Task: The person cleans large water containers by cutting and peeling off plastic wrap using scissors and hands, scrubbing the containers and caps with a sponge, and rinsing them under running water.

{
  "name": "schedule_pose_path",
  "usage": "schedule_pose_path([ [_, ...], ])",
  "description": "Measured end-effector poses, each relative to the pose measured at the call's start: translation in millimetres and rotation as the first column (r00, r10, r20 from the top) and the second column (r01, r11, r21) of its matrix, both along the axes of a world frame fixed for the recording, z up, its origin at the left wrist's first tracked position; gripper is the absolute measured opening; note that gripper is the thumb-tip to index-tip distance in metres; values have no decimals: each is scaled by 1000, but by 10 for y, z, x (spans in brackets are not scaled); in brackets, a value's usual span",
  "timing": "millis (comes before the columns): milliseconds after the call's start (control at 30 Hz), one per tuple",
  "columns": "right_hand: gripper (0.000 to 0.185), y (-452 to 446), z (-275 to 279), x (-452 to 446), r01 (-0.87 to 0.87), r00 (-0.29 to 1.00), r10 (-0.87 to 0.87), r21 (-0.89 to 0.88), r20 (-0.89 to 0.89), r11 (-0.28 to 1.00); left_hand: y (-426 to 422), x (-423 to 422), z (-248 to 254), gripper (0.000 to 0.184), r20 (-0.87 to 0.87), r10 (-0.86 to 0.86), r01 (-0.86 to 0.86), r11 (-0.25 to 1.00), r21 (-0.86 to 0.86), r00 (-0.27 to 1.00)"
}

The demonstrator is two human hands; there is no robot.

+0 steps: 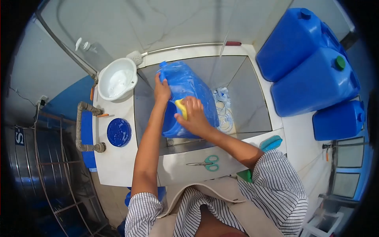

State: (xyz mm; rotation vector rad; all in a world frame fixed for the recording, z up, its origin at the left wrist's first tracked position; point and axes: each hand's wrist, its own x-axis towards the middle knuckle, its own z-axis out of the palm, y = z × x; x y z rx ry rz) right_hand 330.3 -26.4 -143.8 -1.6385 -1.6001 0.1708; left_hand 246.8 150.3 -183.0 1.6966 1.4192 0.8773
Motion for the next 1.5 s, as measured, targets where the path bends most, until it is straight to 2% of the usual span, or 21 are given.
schedule_pose_path([
  [67, 44, 68, 153, 369, -197, 972, 188, -48, -137, 979, -146, 85, 89, 43, -12, 47, -47, 998, -40, 999],
  [133, 38, 134, 275, 823, -201, 966, 175, -133, -188, 970, -327, 170, 29, 42, -547, 68, 97, 959, 267, 835],
  [167, 36, 197, 392, 1118, -265, 952, 221, -207, -214, 942, -461, 155, 183, 42, -543, 58, 113, 954, 276, 838],
  [233, 29, 407, 303, 1710, -477, 800, 283, -274, -530, 835, -738, 65, 697, 46, -681, 239, 545, 445, 711, 692],
  [267, 29, 453, 375, 1879, -468, 804, 277, -272, -527, 841, -728, 100, 796, 46, -678, 235, 548, 436, 714, 697],
  [300, 29, 493, 459, 2033, -461, 823, 239, -359, -515, 812, -665, 146, 881, 47, -778, -145, 670, 618, 411, 611],
  [333, 28, 516, 523, 2146, -451, 841, 204, -441, -500, 776, -620, 207, 946, 50, -707, -516, 762, 645, 49, 483],
  [467, 28, 501, 177, 2324, -199, 769, 10, -225, -639, 954, -658, 496, 878, 49, -671, -435, 679, 721, 139, 600],
  [533, 28, 515, -208, 2217, 358, 787, -370, -121, -494, 926, -658, 690, 842, 46, -662, -334, 527, 843, 109, 671],
  [600, 29, 424, -372, 1742, 558, 830, -547, 182, -108, 810, -693, 888, 809, 42, -606, -359, 510, 856, 89, 709],
  [700, 30, 145, -151, 1271, 288, 921, -352, 314, 167, 905, -862, 1117, 732, 36, -511, -360, 456, 887, 72, 781],
  [867, 27, 585, -322, 2013, 659, 743, -615, 130, -265, 740, -1100, 1179, 864, 33, -491, -360, 407, 914, -14, 793],
  [1000, 17, 493, -360, 1801, 489, 867, -494, 321, -72, 811, -875, 1088, 784, 31, -404, -395, 404, 912, -65, 825],
  [1067, 15, 302, -150, 1790, 224, 955, -170, 214, -245, 951, -847, 1051, 814, 28, 4, -438, 404, 826, -394, 899],
  [1100, 13, 386, 25, 1863, 305, 917, -201, 279, -345, 911, -865, 1035, 805, 28, 4, -434, 401, 828, -393, 901],
  [1200, 24, 635, 665, 2055, 217, 971, -159, 374, -180, 902, -996, 1088, 828, 22, -153, -518, 472, 843, -258, 841],
  [1267, 29, 906, 732, 2072, 7, 1000, -5, -215, 8, 977, -1089, 1090, 875, 25, -285, -526, 481, 850, -216, 801],
  [1300, 29, 1035, 689, 2097, 6, 1000, -4, -212, 11, 977, -1096, 1035, 851, 25, -284, -525, 481, 851, -212, 803],
  [1367, 27, 1251, 639, 2121, 57, 816, 268, -532, 512, 845, -1041, 921, 797, 27, -318, -509, 494, 859, -134, 800],
  [1467, 21, 794, 1012, 1866, -10, 913, 246, -585, 325, 811, -1144, 616, 963, 29, -318, -469, 445, 883, -149, 824],
  [1500, 23, 704, 1003, 1793, 0, 867, 277, -555, 415, 832, -1176, 538, 1004, 29, -310, -468, 444, 884, -150, 828],
])
